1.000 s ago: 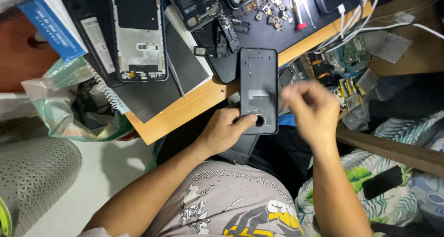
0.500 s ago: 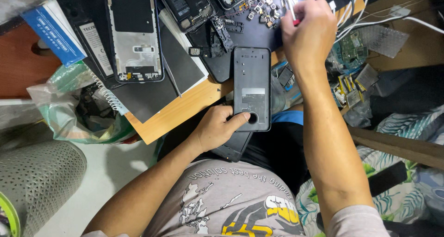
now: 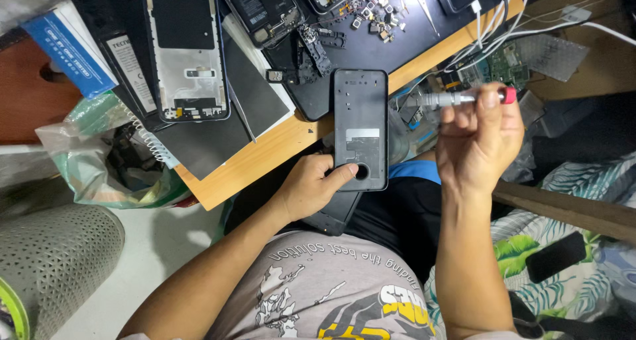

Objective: The person uses a screwdriver to remove screws from the back of a smartphone, then detaches the back cover. They proceed to connect a charging cable to the device and inspect the screen while holding the phone.

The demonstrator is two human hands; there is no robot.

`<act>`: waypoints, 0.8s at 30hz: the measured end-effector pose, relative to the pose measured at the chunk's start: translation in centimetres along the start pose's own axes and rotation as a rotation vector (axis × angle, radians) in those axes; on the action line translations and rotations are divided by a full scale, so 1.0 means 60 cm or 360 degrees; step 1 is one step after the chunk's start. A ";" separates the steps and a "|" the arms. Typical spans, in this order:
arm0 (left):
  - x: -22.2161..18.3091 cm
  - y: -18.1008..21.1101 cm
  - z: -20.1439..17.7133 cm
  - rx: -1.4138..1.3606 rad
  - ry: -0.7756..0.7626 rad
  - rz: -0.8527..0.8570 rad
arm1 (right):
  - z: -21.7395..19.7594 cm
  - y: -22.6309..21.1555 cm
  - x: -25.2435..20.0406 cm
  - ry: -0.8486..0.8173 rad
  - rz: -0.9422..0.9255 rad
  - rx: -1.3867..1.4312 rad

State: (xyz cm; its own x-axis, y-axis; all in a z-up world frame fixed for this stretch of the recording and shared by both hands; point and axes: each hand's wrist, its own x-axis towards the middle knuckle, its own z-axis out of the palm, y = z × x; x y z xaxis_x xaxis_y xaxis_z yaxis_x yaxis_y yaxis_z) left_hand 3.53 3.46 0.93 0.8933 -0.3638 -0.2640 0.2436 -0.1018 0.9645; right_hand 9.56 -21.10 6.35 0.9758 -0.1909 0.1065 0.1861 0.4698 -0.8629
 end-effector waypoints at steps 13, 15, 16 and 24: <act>-0.002 -0.004 0.003 0.0011 0.0031 -0.0001 | 0.060 0.022 -0.035 -0.0332 -0.0056 -0.0523; -0.002 -0.005 0.002 0.0009 0.0019 0.0002 | 0.067 0.022 -0.037 -0.0296 -0.0054 -0.0535; -0.002 -0.005 0.002 0.0009 0.0020 -0.0001 | 0.070 0.025 -0.036 -0.0296 -0.0115 -0.0614; -0.002 -0.002 0.002 0.0003 0.0018 -0.0029 | 0.073 0.044 -0.035 -0.0360 -0.0455 -0.1055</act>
State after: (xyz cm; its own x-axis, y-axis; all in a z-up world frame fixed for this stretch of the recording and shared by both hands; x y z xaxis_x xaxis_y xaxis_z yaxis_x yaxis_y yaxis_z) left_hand 3.34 3.43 0.85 0.8928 -0.3515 -0.2818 0.2594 -0.1104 0.9595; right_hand 8.49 -15.67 5.99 0.9131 -0.0126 0.4076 0.3969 -0.2017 -0.8954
